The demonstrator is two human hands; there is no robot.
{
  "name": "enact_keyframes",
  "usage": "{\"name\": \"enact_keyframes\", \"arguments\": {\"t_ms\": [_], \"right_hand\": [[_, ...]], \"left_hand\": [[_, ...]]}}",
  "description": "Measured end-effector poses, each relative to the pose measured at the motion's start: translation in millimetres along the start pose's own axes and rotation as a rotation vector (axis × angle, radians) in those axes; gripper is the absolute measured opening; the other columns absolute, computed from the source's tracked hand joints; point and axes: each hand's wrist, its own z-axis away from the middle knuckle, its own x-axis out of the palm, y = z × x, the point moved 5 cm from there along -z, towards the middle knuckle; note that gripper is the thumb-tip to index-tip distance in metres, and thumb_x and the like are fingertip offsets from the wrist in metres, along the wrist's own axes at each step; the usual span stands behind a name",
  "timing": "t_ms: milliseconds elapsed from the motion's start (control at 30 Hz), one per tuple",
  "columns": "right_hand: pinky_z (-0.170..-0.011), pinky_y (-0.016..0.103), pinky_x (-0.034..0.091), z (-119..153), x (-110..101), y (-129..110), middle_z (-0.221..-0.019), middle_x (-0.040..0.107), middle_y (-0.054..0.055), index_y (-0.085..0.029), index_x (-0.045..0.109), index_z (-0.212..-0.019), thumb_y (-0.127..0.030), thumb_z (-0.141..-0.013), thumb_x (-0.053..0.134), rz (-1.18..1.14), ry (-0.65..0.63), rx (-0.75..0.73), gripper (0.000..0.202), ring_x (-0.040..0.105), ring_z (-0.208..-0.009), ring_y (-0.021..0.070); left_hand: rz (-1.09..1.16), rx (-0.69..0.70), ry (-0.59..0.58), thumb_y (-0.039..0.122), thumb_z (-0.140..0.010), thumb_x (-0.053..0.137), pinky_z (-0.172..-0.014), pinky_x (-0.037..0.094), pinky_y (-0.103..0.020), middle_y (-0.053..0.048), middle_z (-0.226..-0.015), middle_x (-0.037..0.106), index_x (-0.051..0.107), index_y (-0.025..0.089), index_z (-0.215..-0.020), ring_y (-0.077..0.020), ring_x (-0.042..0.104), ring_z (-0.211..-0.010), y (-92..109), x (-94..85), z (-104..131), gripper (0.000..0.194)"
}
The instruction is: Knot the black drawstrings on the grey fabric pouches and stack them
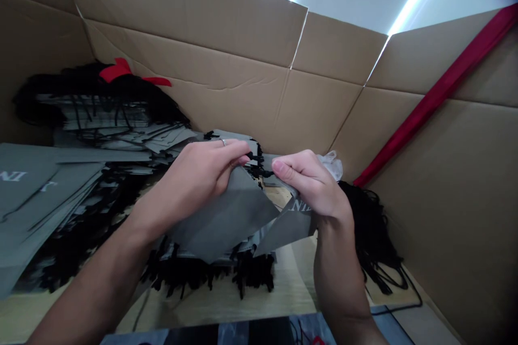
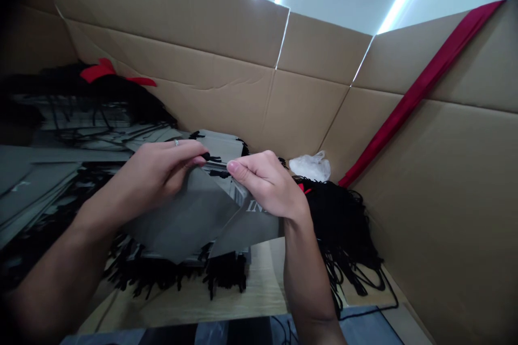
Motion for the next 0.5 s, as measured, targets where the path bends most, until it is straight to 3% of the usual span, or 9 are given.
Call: {"name": "enact_keyframes", "arguments": {"t_ms": [233, 500], "right_hand": [[-0.057, 0.033, 0.019, -2.5, 1.3, -2.6, -0.065, 0.025, -0.006, -0.023, 0.029, -0.070, -0.063, -0.117, 0.054, 0.069, 0.039, -0.015, 0.066, 0.023, -0.061, 0.0106], [-0.058, 0.033, 0.019, -4.6, 3.7, -4.1, -0.065, 0.026, -0.005, -0.024, 0.030, -0.069, -0.065, -0.116, 0.053, 0.070, 0.013, -0.026, 0.067, 0.024, -0.060, 0.0112]], "left_hand": [[-0.106, 0.010, 0.031, 0.014, -0.107, 0.042, -0.067, 0.043, -0.028, -0.002, -0.094, 0.081, 0.069, 0.021, -0.102, -0.0177, 0.074, -0.078, 2.2, -2.3, 3.5, 0.028], [-0.052, -0.021, -0.019, 0.016, -0.107, 0.042, -0.068, 0.042, -0.028, -0.003, -0.092, 0.080, 0.069, 0.021, -0.097, -0.0172, 0.073, -0.078, 1.3, 0.7, 2.1, 0.029]]}}
